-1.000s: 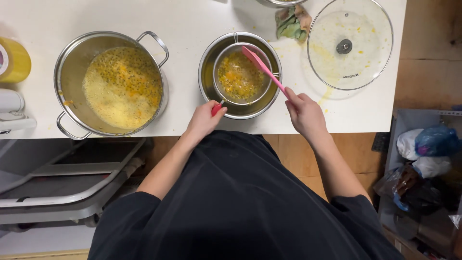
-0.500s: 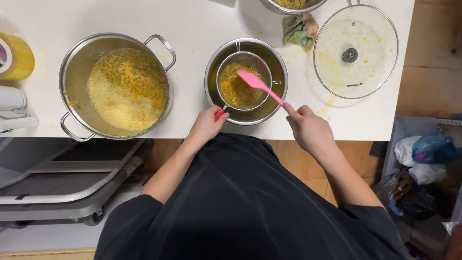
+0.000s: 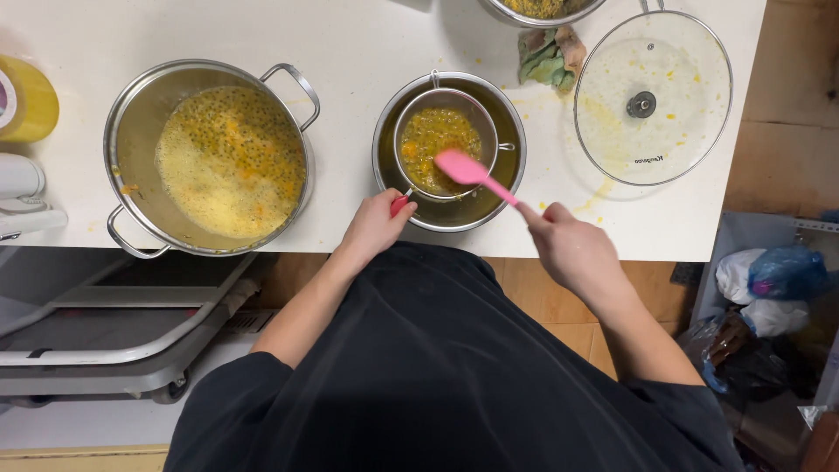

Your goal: Straining passion fruit pulp through a sieve into a bowl and mixing it.

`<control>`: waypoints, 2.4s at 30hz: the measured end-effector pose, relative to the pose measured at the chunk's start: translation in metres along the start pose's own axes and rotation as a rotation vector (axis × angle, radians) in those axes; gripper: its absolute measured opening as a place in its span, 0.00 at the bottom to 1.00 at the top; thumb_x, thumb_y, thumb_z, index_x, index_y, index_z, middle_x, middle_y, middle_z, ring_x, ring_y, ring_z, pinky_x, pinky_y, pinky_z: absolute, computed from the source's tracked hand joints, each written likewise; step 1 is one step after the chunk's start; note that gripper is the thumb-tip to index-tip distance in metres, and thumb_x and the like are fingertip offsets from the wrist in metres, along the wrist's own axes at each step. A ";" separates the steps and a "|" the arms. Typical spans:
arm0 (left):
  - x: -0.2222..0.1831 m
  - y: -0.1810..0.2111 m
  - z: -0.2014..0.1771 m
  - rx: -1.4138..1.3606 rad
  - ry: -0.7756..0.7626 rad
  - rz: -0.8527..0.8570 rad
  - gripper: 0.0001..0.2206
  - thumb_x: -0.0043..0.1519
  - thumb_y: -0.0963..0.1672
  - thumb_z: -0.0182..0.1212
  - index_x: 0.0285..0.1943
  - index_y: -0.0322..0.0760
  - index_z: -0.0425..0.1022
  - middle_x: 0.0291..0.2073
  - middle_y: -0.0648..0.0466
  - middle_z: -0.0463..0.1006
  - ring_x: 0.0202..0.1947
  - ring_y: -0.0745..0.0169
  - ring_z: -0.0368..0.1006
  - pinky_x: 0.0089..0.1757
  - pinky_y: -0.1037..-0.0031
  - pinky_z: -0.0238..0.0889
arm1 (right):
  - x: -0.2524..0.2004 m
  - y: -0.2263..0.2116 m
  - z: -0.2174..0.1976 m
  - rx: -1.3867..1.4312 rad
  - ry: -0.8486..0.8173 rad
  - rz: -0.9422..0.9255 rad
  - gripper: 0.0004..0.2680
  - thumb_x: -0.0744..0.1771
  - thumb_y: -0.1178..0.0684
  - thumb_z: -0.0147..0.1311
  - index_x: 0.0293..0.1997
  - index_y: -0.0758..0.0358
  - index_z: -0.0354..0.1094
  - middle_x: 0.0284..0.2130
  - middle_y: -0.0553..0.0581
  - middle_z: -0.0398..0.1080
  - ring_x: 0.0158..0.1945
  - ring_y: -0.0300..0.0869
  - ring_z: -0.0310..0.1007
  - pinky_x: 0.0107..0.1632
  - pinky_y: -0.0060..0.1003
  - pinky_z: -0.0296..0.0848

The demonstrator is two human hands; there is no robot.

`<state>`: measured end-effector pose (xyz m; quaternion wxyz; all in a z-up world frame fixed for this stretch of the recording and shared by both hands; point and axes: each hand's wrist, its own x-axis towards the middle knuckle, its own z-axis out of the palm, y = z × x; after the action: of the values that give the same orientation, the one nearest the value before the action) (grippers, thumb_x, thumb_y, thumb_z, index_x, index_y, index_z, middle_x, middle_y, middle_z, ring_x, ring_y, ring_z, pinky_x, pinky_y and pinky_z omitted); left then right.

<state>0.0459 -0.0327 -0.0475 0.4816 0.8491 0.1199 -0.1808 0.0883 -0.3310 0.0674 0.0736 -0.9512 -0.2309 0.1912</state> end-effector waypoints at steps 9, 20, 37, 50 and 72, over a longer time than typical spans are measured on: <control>-0.004 -0.005 0.003 -0.001 0.022 -0.005 0.15 0.64 0.49 0.61 0.40 0.30 0.76 0.26 0.38 0.79 0.30 0.38 0.78 0.35 0.58 0.68 | -0.002 -0.012 -0.004 -0.050 0.008 -0.032 0.16 0.69 0.53 0.48 0.66 0.46 0.66 0.34 0.57 0.69 0.27 0.52 0.74 0.29 0.47 0.74; -0.004 -0.002 0.004 -0.030 0.012 0.034 0.15 0.64 0.49 0.61 0.41 0.31 0.76 0.27 0.38 0.79 0.31 0.38 0.78 0.36 0.58 0.68 | 0.005 -0.010 0.009 -0.080 0.046 -0.035 0.18 0.68 0.56 0.48 0.68 0.49 0.65 0.33 0.59 0.69 0.25 0.54 0.73 0.27 0.49 0.73; -0.002 -0.014 0.012 -0.017 0.021 0.082 0.15 0.63 0.49 0.62 0.41 0.31 0.77 0.27 0.39 0.79 0.31 0.38 0.77 0.35 0.58 0.68 | 0.007 -0.008 -0.008 -0.142 0.009 -0.036 0.17 0.68 0.54 0.48 0.66 0.45 0.67 0.32 0.57 0.69 0.24 0.53 0.73 0.26 0.48 0.72; -0.004 -0.011 0.016 -0.016 0.021 0.094 0.14 0.63 0.49 0.62 0.41 0.31 0.77 0.26 0.40 0.79 0.30 0.41 0.77 0.35 0.60 0.68 | 0.010 -0.008 -0.003 -0.017 0.029 -0.067 0.16 0.69 0.52 0.49 0.65 0.45 0.68 0.30 0.58 0.69 0.27 0.54 0.73 0.29 0.49 0.72; 0.007 -0.014 0.013 -0.024 -0.008 0.078 0.16 0.63 0.50 0.61 0.39 0.31 0.76 0.25 0.42 0.78 0.27 0.46 0.76 0.34 0.61 0.67 | 0.008 0.004 -0.012 -0.118 0.103 -0.070 0.16 0.67 0.53 0.51 0.61 0.40 0.73 0.29 0.54 0.70 0.28 0.51 0.74 0.29 0.47 0.73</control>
<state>0.0440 -0.0367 -0.0673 0.4988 0.8466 0.0872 -0.1638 0.1011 -0.3318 0.0751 0.0360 -0.9537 -0.2708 0.1256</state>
